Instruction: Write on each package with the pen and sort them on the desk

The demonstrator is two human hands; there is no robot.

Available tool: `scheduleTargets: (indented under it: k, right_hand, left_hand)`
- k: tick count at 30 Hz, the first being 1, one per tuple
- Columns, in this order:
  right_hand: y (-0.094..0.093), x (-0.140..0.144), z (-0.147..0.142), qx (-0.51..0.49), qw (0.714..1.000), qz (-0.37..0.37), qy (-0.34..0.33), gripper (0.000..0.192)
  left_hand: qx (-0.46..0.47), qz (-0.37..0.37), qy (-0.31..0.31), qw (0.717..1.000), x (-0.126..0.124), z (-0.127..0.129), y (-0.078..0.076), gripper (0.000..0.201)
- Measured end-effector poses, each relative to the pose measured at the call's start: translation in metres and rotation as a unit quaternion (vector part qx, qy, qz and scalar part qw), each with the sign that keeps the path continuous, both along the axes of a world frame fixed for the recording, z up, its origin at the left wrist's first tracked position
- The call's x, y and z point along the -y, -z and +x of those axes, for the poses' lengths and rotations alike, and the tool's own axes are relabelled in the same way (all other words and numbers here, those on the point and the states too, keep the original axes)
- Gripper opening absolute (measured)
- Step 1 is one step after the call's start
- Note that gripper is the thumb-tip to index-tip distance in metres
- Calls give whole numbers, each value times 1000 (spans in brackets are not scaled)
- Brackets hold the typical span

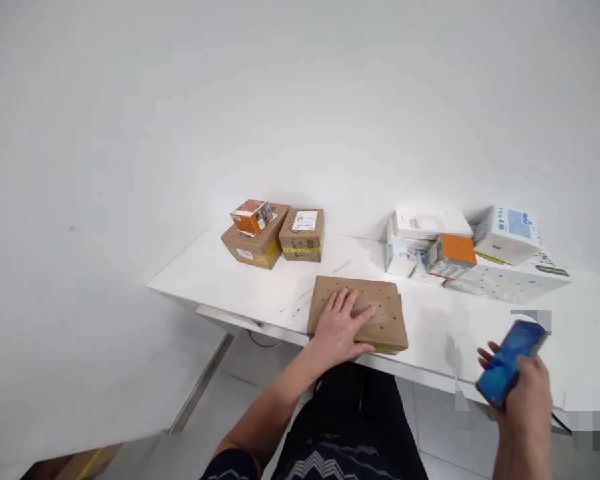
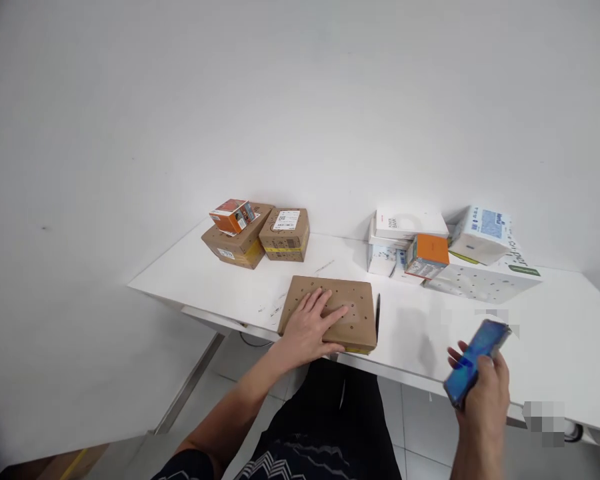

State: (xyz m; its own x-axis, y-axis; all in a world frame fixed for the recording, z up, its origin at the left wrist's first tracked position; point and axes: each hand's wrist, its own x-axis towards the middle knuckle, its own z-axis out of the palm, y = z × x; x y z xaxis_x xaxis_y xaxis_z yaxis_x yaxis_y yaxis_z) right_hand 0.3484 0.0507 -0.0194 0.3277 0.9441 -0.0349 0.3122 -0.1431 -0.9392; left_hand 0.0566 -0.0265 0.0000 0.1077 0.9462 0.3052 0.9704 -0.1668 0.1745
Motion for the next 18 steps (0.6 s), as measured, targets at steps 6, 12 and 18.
scheduleTargets:
  k: [6, 12, 18]
  right_hand:
    - [49, -16, 35, 305, 948, -73, -58, 71]
    - [77, -40, 42, 440, 888, -42, -124, 66]
    - [91, -57, 50, 445, 885, 3, -136, 71]
  left_hand:
    - [-19, -71, -99, 992, 39, -66, -8, 73]
    - [-43, -162, -332, 928, 78, -138, -28, 55]
    - [-20, -173, -387, 906, 74, -199, -17, 57]
